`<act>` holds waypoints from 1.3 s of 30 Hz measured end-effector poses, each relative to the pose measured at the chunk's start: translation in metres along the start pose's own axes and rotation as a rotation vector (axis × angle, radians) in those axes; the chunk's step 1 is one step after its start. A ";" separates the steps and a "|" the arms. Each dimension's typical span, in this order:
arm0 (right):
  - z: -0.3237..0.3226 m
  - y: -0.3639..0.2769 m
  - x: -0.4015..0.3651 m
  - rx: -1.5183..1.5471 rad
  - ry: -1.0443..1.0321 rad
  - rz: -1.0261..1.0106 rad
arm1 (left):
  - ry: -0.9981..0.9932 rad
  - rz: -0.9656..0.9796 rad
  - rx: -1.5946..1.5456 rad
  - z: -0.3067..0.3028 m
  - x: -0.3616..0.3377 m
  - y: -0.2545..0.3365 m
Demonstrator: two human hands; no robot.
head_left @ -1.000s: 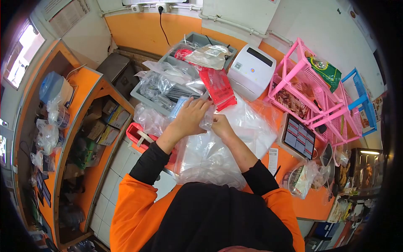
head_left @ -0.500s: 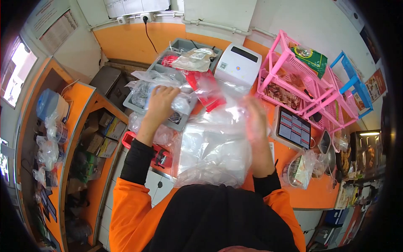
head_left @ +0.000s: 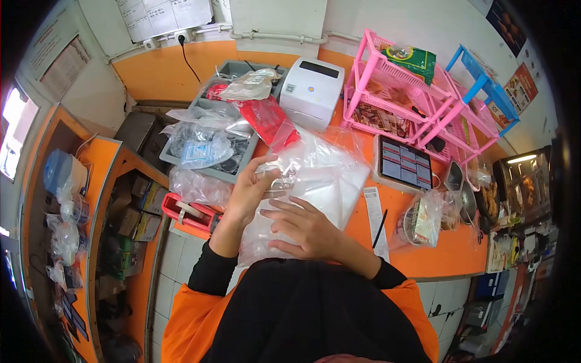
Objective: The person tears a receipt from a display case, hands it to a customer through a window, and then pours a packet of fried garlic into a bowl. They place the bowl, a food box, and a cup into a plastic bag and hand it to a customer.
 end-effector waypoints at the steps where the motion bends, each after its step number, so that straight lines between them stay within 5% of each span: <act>1: -0.004 0.006 -0.003 0.030 0.006 0.059 | -0.011 0.004 0.001 0.005 -0.004 0.004; 5: -0.045 0.047 -0.016 0.123 0.287 0.498 | -0.038 0.167 0.077 0.023 -0.015 0.009; 10: -0.095 0.024 -0.004 -0.445 0.415 0.215 | -0.062 0.360 0.379 0.054 -0.026 0.017; 14: -0.083 0.086 -0.043 0.221 0.152 0.617 | -0.139 0.351 0.584 0.079 -0.028 0.028; 17: -0.086 0.090 -0.068 0.434 0.145 0.647 | -0.290 0.448 0.684 0.100 -0.025 0.028; 18: -0.085 0.093 -0.079 0.403 0.119 0.687 | -0.186 0.685 0.872 0.110 -0.033 0.050; 19: -0.099 0.098 -0.107 0.288 0.186 0.794 | -0.111 0.940 1.011 0.141 -0.045 0.066; 21: -0.100 0.111 -0.127 0.117 0.226 0.917 | -0.015 0.910 1.037 0.152 -0.055 0.071; 23: -0.101 0.115 -0.148 0.441 0.379 0.869 | -0.053 0.841 0.965 0.167 -0.064 0.064; 25: -0.103 0.112 -0.165 0.657 0.425 0.865 | -0.103 0.984 1.117 0.195 -0.080 0.060; 28: -0.099 0.101 -0.190 0.897 0.337 0.989 | -0.212 0.725 0.989 0.215 -0.072 0.022; 31: -0.115 0.105 -0.219 0.833 0.559 0.763 | -0.245 0.514 0.757 0.239 -0.067 -0.009; 39: -0.199 0.075 -0.323 0.413 0.517 0.921 | -0.570 -0.108 0.184 0.350 -0.080 -0.108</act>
Point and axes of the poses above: each hand's wrist, its own x-axis towards the middle knuckle, its own z-axis out of the palm, y = z × x, the point moved 10 cm from there along x, towards the middle knuckle, and after that the axes turned 3 degrees about z, right-handed, at the moved point
